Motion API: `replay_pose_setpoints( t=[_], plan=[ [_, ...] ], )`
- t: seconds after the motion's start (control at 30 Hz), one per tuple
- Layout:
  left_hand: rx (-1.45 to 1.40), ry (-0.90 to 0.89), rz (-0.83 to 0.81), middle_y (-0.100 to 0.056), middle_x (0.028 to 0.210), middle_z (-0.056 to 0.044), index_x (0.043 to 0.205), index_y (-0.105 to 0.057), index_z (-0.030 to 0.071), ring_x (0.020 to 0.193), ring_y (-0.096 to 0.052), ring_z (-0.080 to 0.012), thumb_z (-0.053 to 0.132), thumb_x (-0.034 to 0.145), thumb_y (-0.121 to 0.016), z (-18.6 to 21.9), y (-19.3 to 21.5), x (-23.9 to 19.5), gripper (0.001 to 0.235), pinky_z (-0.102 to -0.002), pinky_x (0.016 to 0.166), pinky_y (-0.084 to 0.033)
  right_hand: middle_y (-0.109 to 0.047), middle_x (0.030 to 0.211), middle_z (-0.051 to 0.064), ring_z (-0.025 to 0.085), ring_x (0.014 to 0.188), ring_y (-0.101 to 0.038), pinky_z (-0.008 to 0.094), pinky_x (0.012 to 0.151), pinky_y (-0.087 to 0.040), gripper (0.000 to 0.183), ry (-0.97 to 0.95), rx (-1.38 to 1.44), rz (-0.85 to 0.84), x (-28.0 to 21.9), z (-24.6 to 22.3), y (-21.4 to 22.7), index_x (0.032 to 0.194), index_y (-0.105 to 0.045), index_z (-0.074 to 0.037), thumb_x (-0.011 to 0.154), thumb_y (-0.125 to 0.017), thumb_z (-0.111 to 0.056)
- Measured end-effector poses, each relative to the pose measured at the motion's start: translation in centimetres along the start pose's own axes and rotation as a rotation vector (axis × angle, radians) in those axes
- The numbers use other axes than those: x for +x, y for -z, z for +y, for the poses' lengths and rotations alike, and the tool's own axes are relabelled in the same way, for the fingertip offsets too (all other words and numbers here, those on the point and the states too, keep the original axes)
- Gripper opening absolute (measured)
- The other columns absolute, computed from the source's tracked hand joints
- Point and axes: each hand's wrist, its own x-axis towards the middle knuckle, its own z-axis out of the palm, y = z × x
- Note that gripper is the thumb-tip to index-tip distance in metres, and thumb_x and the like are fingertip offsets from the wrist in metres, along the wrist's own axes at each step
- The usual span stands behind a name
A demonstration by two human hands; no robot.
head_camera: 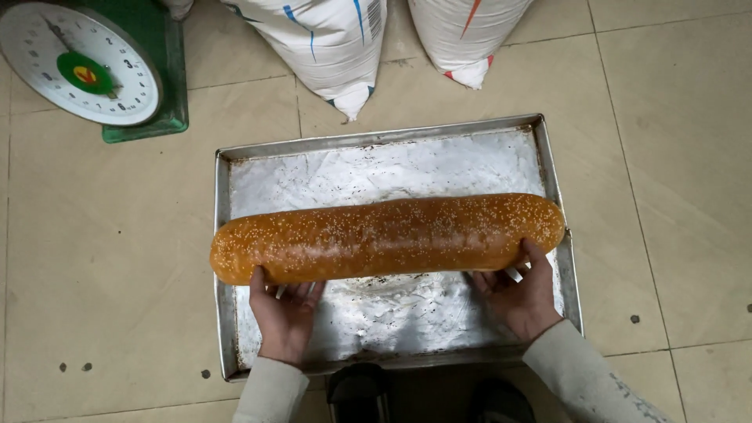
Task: The person slices a sesame bread roll, fills it with a yellow sauce from a piping bag and shredded cheese, and places it on a tray. They repeat this process for a second roll. Finally, they retrieve a long loaf of bread from the floor and begin slicing it.
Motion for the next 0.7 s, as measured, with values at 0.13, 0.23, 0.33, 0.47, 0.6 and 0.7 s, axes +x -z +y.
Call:
replay_pose_setpoints(
  t=[0.13,0.23,0.33,0.47,0.6,0.7],
  plan=[
    [-0.067,-0.055,-0.088,-0.055,0.081,-0.008,0.103,-0.053,0.013,0.081,-0.066,-0.0276,0.054,0.112,-0.064,0.0,0.8,3.4,0.043,-0.063,0.107,-0.067,-0.066,0.103,0.002,0.015,0.088,-0.068,0.032,0.084,-0.06,0.041,0.086,-0.023,-0.143,4.0,-0.8,0.9,0.118,-0.065,-0.019,0.099,-0.08,-0.053],
    [0.093,-0.063,-0.106,-0.055,0.073,-0.007,0.1,-0.064,0.014,0.072,-0.061,-0.0238,0.063,0.106,-0.068,1.0,-1.5,2.2,0.05,-0.073,0.109,-0.065,-0.058,0.1,0.001,0.01,0.077,-0.056,0.03,0.073,-0.057,0.033,0.17,-0.208,-0.191,2.4,-1.9,-1.2,0.126,-0.065,-0.022,0.113,-0.069,-0.052],
    [0.007,-0.093,-0.08,-0.069,0.136,-0.014,0.148,-0.062,0.014,0.123,-0.069,-0.0317,0.047,0.102,-0.064,1.7,-3.6,0.8,0.057,-0.065,0.12,-0.058,-0.064,0.123,0.006,0.019,0.113,-0.066,0.045,0.104,-0.065,0.048,0.086,-0.167,-0.118,-1.1,-1.9,-3.0,0.132,-0.06,-0.023,0.1,-0.073,-0.057],
    [-0.117,-0.086,-0.194,-0.057,0.136,-0.007,0.15,-0.053,0.016,0.126,-0.067,-0.0307,0.064,0.098,-0.077,0.9,-2.7,3.7,0.075,-0.065,0.118,-0.06,-0.062,0.147,0.011,0.037,0.14,-0.066,0.065,0.124,-0.05,0.073,0.046,0.059,-0.385,0.6,-0.5,-2.3,0.149,-0.054,-0.019,0.099,-0.073,-0.069],
    [-0.192,-0.077,-0.188,-0.072,0.138,-0.005,0.143,-0.064,0.021,0.124,-0.074,-0.0295,0.061,0.095,-0.084,0.3,-2.1,4.7,0.065,-0.059,0.11,-0.066,-0.082,0.135,0.004,0.033,0.122,-0.08,0.062,0.11,-0.062,0.058,0.025,0.161,-0.428,3.6,0.5,-1.0,0.131,-0.072,-0.024,0.096,-0.079,-0.069],
    [-0.199,-0.093,-0.151,-0.072,0.138,-0.003,0.142,-0.066,0.022,0.123,-0.075,-0.0299,0.058,0.095,-0.084,0.7,-2.5,3.8,0.062,-0.061,0.107,-0.066,-0.083,0.132,0.0,0.03,0.12,-0.08,0.058,0.106,-0.063,0.051,0.022,0.18,-0.416,1.6,-0.2,-1.7,0.13,-0.071,-0.025,0.099,-0.078,-0.064]
  ],
)
